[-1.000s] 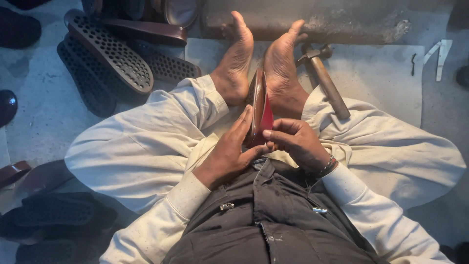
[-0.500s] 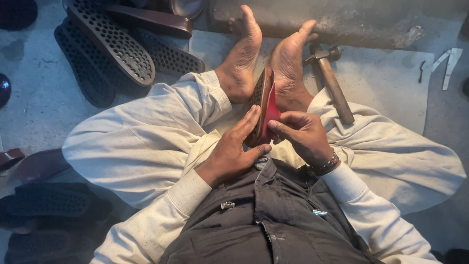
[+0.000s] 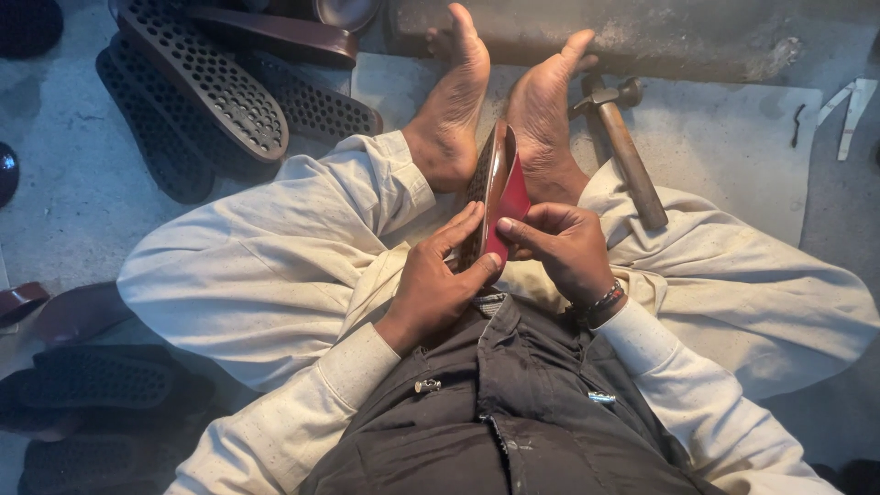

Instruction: Assembling a red sandal by fitting the upper to the sole and using a hammer to secure the components.

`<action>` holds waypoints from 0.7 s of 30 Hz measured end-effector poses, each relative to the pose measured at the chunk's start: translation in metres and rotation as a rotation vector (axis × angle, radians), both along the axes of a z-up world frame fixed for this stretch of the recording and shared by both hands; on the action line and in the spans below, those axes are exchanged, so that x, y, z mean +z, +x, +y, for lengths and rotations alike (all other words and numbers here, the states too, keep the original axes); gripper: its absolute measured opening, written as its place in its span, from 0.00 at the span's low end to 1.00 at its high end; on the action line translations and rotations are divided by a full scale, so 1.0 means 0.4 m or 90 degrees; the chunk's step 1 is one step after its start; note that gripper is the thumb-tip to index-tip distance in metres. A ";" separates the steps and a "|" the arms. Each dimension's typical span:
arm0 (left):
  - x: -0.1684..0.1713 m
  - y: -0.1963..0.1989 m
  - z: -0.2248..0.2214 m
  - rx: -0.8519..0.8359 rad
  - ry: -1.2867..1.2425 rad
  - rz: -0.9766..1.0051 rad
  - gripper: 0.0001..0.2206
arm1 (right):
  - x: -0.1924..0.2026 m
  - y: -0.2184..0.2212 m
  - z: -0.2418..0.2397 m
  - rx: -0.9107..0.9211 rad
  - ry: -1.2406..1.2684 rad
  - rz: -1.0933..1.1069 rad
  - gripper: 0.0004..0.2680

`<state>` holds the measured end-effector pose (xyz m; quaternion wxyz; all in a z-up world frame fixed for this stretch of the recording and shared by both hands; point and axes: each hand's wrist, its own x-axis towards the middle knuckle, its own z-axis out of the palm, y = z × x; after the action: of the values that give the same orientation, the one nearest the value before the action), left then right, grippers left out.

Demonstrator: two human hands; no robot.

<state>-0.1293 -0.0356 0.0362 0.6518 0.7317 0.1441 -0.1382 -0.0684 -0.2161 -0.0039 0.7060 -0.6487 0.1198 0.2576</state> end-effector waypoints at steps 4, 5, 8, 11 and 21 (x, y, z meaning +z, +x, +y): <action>0.005 0.003 -0.002 0.013 -0.005 0.015 0.29 | -0.003 0.010 0.002 -0.022 0.005 0.032 0.07; 0.010 0.004 -0.002 0.019 -0.010 0.009 0.28 | 0.001 0.013 0.003 -0.020 0.004 0.033 0.07; 0.012 0.004 -0.006 0.026 -0.013 0.008 0.28 | -0.010 0.014 0.001 -0.025 -0.003 0.045 0.08; 0.007 0.007 -0.009 0.035 -0.009 0.013 0.27 | -0.008 0.016 0.005 -0.039 -0.008 0.063 0.08; 0.006 0.020 -0.009 0.099 -0.043 0.041 0.25 | -0.041 0.021 0.019 -0.108 -0.003 0.131 0.09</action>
<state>-0.1214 -0.0393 0.0385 0.6796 0.6913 0.2166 -0.1157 -0.0599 -0.2085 -0.0204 0.7078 -0.6079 0.2468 0.2616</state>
